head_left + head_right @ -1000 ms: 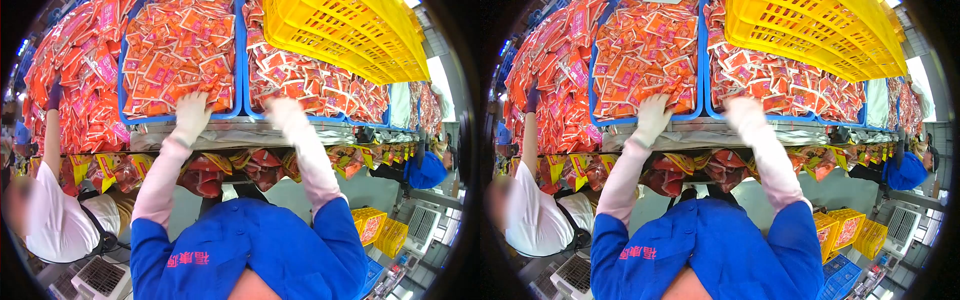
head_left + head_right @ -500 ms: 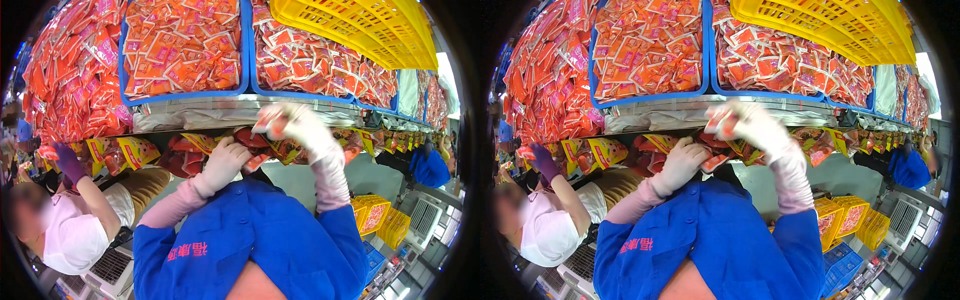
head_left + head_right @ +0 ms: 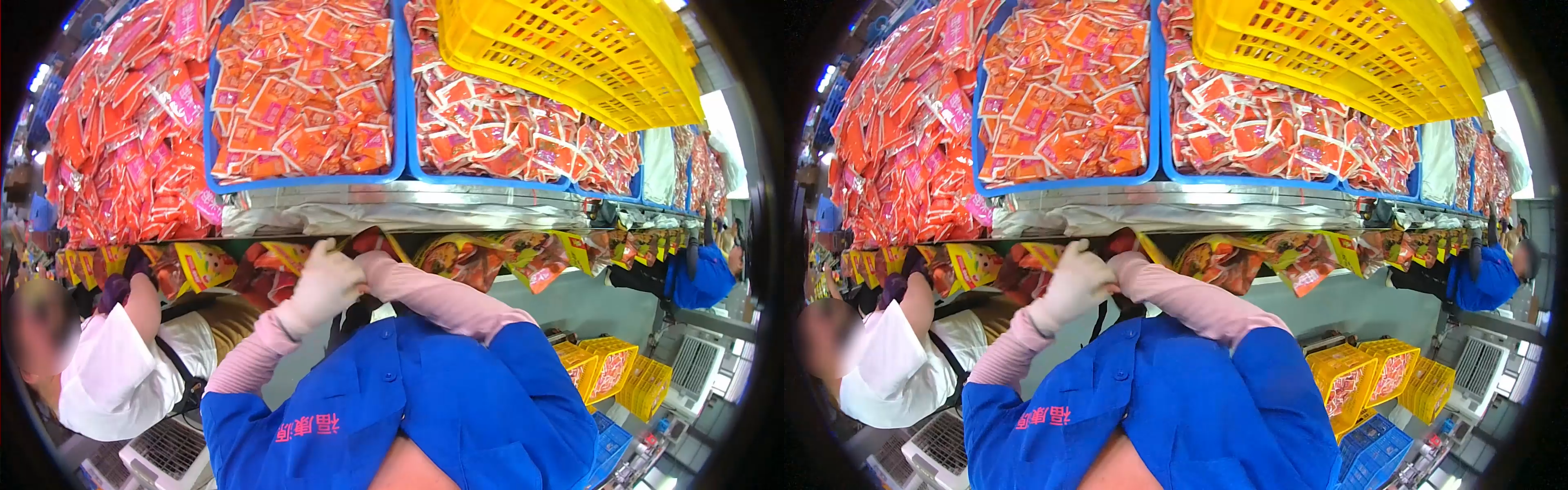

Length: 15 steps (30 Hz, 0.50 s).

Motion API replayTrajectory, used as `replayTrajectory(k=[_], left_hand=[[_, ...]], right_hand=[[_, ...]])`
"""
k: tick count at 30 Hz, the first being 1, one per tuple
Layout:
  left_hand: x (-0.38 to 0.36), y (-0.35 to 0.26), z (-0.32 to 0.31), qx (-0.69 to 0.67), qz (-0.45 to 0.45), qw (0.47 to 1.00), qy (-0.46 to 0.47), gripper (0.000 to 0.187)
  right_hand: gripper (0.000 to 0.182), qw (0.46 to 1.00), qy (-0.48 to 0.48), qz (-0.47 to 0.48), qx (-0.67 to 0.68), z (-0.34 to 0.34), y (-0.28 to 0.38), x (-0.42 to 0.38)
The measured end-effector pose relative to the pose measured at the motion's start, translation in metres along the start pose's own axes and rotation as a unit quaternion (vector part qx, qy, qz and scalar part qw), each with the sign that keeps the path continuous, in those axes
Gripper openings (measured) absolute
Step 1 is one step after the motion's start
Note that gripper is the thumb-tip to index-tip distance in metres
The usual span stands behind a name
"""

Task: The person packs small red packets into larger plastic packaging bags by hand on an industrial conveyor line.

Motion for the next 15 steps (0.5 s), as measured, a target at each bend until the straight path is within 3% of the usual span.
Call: replayTrajectory(k=[2,4,5,6,7,8,10,12,13,15], left_hand=[[0.038,0.013,0.056,0.005,0.026,0.997,-0.079,0.012],[0.072,0.059,0.067,0.071,0.107,0.988,-0.088,0.016],[0.091,0.088,0.062,0.082,0.132,0.979,-0.130,0.020],[0.109,0.116,0.050,0.093,0.157,0.969,-0.169,0.024],[0.130,0.138,0.032,0.113,0.207,0.966,-0.105,0.028],[0.145,0.156,0.017,0.134,0.256,0.956,-0.043,0.031],[0.156,0.174,-0.009,0.199,0.278,0.939,0.022,0.034],[0.154,0.184,-0.013,0.186,0.286,0.938,0.059,0.032],[0.144,0.182,-0.006,0.125,0.272,0.954,-0.008,0.031],[0.122,0.156,0.023,0.020,0.215,0.966,-0.144,0.025]], right_hand=[[0.024,0.989,-0.124,0.078,0.012,0.075,0.024,-0.090],[0.022,0.975,-0.218,-0.042,-0.014,0.151,-0.016,-0.144],[0.024,0.902,-0.424,0.041,0.074,0.189,-0.060,-0.167],[0.025,0.862,-0.474,-0.151,0.093,0.217,-0.118,-0.166],[0.035,0.851,-0.483,-0.204,0.024,0.237,-0.177,-0.144],[0.031,0.838,-0.484,-0.249,-0.037,0.243,-0.223,-0.122],[0.036,0.778,-0.526,-0.303,-0.162,0.240,-0.267,-0.082],[0.039,0.876,-0.355,-0.326,0.010,0.244,-0.283,-0.050],[0.035,0.886,-0.403,-0.228,-0.029,0.238,-0.260,-0.060],[0.031,0.873,-0.437,-0.217,0.000,0.240,-0.272,-0.052]])
Point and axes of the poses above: each hand's wrist, its own x-axis towards the middle knuckle, its own z-axis out of the back of the hand, y = z × x, the point moved 9 cm from there along x, towards the middle knuckle, and after that the axes turned 7 degrees about -z, right-handed, at the moved point
